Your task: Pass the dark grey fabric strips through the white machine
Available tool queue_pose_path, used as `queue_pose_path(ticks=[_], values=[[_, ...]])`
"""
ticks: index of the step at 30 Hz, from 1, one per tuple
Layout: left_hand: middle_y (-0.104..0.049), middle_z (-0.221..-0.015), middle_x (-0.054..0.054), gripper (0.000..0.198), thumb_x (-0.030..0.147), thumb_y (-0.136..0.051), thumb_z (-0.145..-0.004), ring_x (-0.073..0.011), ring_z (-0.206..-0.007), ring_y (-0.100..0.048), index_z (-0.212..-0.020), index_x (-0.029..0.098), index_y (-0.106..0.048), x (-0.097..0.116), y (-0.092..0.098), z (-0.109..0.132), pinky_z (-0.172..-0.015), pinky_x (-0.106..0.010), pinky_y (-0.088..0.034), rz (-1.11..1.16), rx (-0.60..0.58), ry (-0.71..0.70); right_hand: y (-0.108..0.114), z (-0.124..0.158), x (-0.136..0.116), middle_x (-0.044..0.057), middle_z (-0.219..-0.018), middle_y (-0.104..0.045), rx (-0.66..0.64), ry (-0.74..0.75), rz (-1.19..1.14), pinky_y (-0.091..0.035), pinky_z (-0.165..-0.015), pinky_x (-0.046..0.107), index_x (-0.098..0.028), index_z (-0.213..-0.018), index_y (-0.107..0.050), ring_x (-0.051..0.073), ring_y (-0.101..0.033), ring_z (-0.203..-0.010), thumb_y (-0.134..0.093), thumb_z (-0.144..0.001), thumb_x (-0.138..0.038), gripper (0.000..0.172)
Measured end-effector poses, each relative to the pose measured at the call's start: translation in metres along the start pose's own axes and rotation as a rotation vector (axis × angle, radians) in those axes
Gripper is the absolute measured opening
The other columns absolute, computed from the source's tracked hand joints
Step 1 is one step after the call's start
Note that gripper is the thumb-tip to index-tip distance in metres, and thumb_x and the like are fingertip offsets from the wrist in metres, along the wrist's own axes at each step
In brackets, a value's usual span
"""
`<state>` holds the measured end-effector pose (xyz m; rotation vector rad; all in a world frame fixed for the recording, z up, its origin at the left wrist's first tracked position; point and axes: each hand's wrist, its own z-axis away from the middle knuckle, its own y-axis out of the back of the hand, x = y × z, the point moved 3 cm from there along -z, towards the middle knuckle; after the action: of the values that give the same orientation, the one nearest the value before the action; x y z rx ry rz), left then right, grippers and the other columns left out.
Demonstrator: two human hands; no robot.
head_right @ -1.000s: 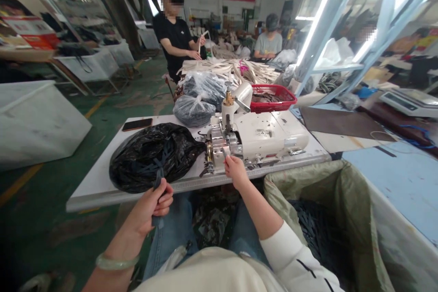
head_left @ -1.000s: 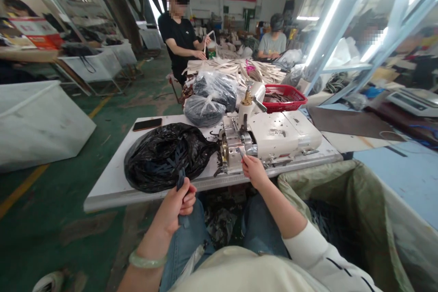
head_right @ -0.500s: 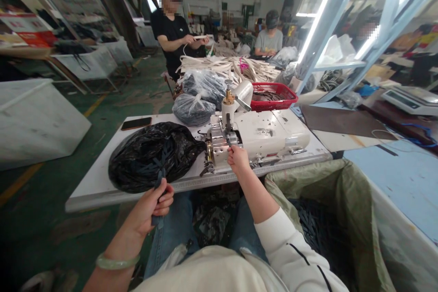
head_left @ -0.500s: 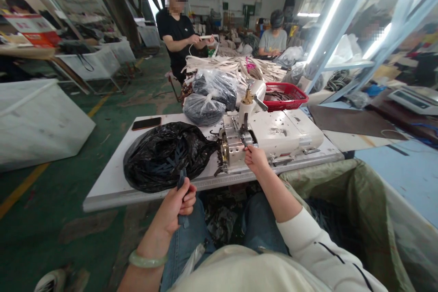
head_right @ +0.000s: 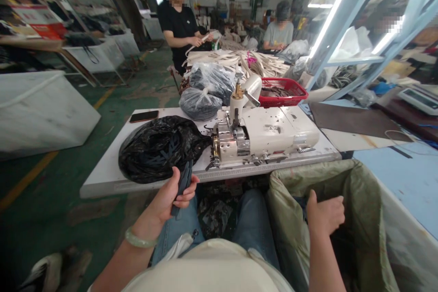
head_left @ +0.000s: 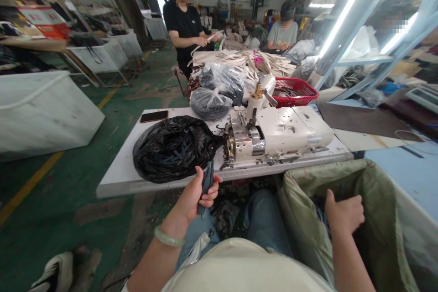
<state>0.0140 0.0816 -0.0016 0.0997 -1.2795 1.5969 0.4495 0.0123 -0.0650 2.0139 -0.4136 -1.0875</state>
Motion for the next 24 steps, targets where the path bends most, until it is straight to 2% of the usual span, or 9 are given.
queue_pose_path(ticks=[2,3,7,8,10,12,14,18,24], values=[[-0.035,-0.055,0.007,0.065,0.073,-0.047,-0.074,-0.0004,-0.041,-0.016,-0.087,0.011,-0.062,-0.003,-0.008,-0.002,-0.034,-0.01,-0.012,-0.045,-0.043,0.04,0.002,0.009,-0.002,0.031,-0.107,-0.06,-0.076,-0.01,-0.055,-0.043,-0.081,0.054,0.001,-0.117,-0.055,0.043,-0.057,-0.099,-0.062,-0.074,-0.045,0.063],[-0.036,-0.055,0.007,0.061,0.07,-0.051,-0.075,-0.0003,-0.041,-0.017,-0.087,0.011,-0.061,-0.005,-0.013,-0.003,-0.034,-0.01,-0.012,-0.084,-0.063,0.06,0.0,0.019,-0.015,0.028,-0.105,-0.063,-0.204,-0.031,-0.195,-0.043,-0.084,0.053,-0.002,-0.115,-0.058,0.041,-0.058,-0.099,-0.063,-0.073,-0.046,0.061],[-0.037,-0.057,0.007,0.031,0.041,-0.067,-0.078,0.0,-0.041,-0.021,-0.087,0.012,-0.06,-0.018,-0.036,-0.004,-0.036,-0.011,-0.013,-0.288,-0.107,0.147,-0.016,0.094,-0.127,0.013,-0.096,-0.069,-1.058,-0.119,-0.981,-0.05,-0.082,0.041,-0.016,-0.102,-0.068,0.027,-0.064,-0.093,-0.063,-0.078,-0.055,0.046],[-0.038,-0.057,0.007,0.025,0.035,-0.067,-0.078,-0.0003,-0.04,-0.021,-0.087,0.013,-0.06,-0.022,-0.041,-0.003,-0.035,-0.011,-0.013,-0.328,-0.111,0.167,-0.016,0.116,-0.156,0.011,-0.098,-0.069,-1.232,-0.132,-1.107,-0.051,-0.08,0.037,-0.018,-0.106,-0.068,0.024,-0.064,-0.091,-0.063,-0.079,-0.054,0.045],[-0.04,-0.056,0.007,0.018,0.029,-0.065,-0.077,-0.001,-0.039,-0.023,-0.08,0.014,-0.057,-0.027,-0.047,0.0,-0.035,-0.013,-0.014,-0.368,-0.107,0.191,-0.016,0.153,-0.2,0.008,-0.086,-0.07,-1.449,-0.154,-1.229,-0.052,-0.069,0.031,-0.018,-0.102,-0.07,0.019,-0.065,-0.076,-0.065,-0.079,-0.053,0.043],[-0.041,-0.054,0.006,0.022,0.029,-0.064,-0.077,-0.0015,-0.038,-0.026,-0.067,0.015,-0.051,-0.028,-0.047,0.005,-0.034,-0.013,-0.016,-0.368,-0.078,0.193,-0.016,0.176,-0.223,0.006,-0.077,-0.069,-1.503,-0.207,-1.266,-0.051,-0.06,0.027,-0.016,-0.09,-0.072,0.017,-0.063,-0.066,-0.067,-0.077,-0.052,0.039],[-0.041,-0.053,0.005,0.029,0.032,-0.062,-0.078,-0.0016,-0.038,-0.027,-0.061,0.015,-0.046,-0.025,-0.04,0.012,-0.034,-0.014,-0.016,-0.341,-0.038,0.172,-0.018,0.183,-0.23,0.007,-0.081,-0.07,-1.468,-0.292,-1.306,-0.051,-0.059,0.026,-0.016,-0.086,-0.072,0.018,-0.065,-0.072,-0.07,-0.075,-0.051,0.037],[-0.04,-0.055,0.006,0.022,0.034,-0.062,-0.08,-0.0009,-0.038,-0.022,-0.079,0.012,-0.059,-0.014,-0.021,0.023,-0.036,-0.014,-0.012,-0.28,0.018,0.112,-0.022,0.176,-0.227,0.009,-0.105,-0.07,-1.473,-0.384,-1.428,-0.052,-0.076,0.03,-0.018,-0.1,-0.07,0.021,-0.065,-0.094,-0.069,-0.077,-0.051,0.04],[-0.036,-0.052,0.008,0.027,0.036,-0.065,-0.079,-0.0004,-0.038,-0.018,-0.085,0.01,-0.063,-0.011,-0.016,0.021,-0.036,-0.014,-0.011,-0.278,0.064,0.05,-0.017,0.172,-0.224,0.007,-0.11,-0.068,-1.574,-0.292,-1.498,-0.049,-0.083,0.029,-0.021,-0.104,-0.069,0.018,-0.063,-0.098,-0.071,-0.079,-0.041,0.032]])
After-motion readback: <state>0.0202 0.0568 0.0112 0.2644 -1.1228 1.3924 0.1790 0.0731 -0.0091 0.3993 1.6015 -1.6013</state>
